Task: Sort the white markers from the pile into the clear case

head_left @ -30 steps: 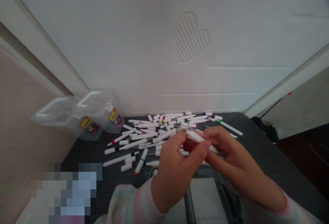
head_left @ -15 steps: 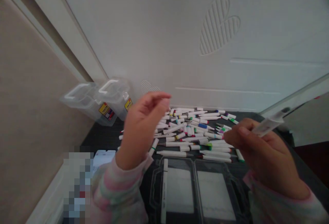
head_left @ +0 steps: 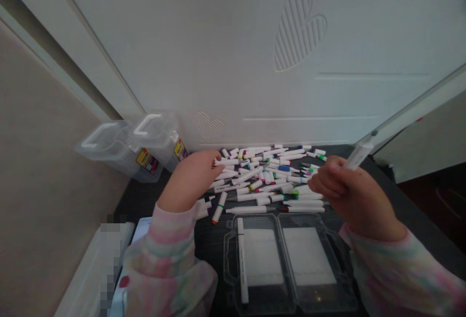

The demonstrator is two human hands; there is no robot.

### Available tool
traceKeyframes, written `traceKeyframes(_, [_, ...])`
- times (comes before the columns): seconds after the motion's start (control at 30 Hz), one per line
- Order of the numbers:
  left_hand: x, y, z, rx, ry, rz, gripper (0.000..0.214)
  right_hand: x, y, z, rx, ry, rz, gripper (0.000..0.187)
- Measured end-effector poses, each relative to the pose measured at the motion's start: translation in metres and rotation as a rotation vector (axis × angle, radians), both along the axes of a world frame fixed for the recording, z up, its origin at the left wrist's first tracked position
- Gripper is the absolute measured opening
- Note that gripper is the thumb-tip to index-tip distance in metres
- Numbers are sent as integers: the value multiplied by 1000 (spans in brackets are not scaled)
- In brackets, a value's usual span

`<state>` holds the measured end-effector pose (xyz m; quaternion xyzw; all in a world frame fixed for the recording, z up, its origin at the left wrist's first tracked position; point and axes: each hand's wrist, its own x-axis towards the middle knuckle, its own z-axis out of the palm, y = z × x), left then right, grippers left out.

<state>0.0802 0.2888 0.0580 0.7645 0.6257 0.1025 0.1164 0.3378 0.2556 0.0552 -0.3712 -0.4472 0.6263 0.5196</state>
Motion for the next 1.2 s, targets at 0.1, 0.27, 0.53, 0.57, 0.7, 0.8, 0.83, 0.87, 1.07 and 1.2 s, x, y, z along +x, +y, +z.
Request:
traceKeyframes(0.1, [8,8,-16,-52,51,-78,23,3,-2,-16,-81,18,-31,28])
traceKeyframes(0.27, [27,10,-27,-45,87,-177,24,7,-2,-48,-180,80,-34,28])
traceKeyframes(0.53, [63,-1,-33,-46,96,-399,17,12,-4,-69,-219,258,87,26])
traceKeyframes(0.57, [69,-3,-34,-53,106,-425,18,13,-4,-71,-218,253,102,26])
traceKeyframes(0.7, [89,-12,-41,-88,134,-477,19,15,-5,-76,-218,233,155,27])
traceKeyframes(0.8, [97,-16,-46,-103,167,-485,19,15,-4,-77,-211,236,170,28])
traceKeyframes(0.83, [99,-16,-47,-106,177,-484,19,15,-4,-77,-207,238,169,29])
traceKeyframes(0.87, [99,-17,-48,-109,186,-485,19,15,-5,-77,-202,241,166,29])
traceKeyframes(1.07, [101,-17,-45,-126,215,-490,23,14,-7,-77,-206,260,107,26])
traceKeyframes(1.2, [102,-18,-46,-139,211,-504,24,14,-8,-76,-218,254,55,25])
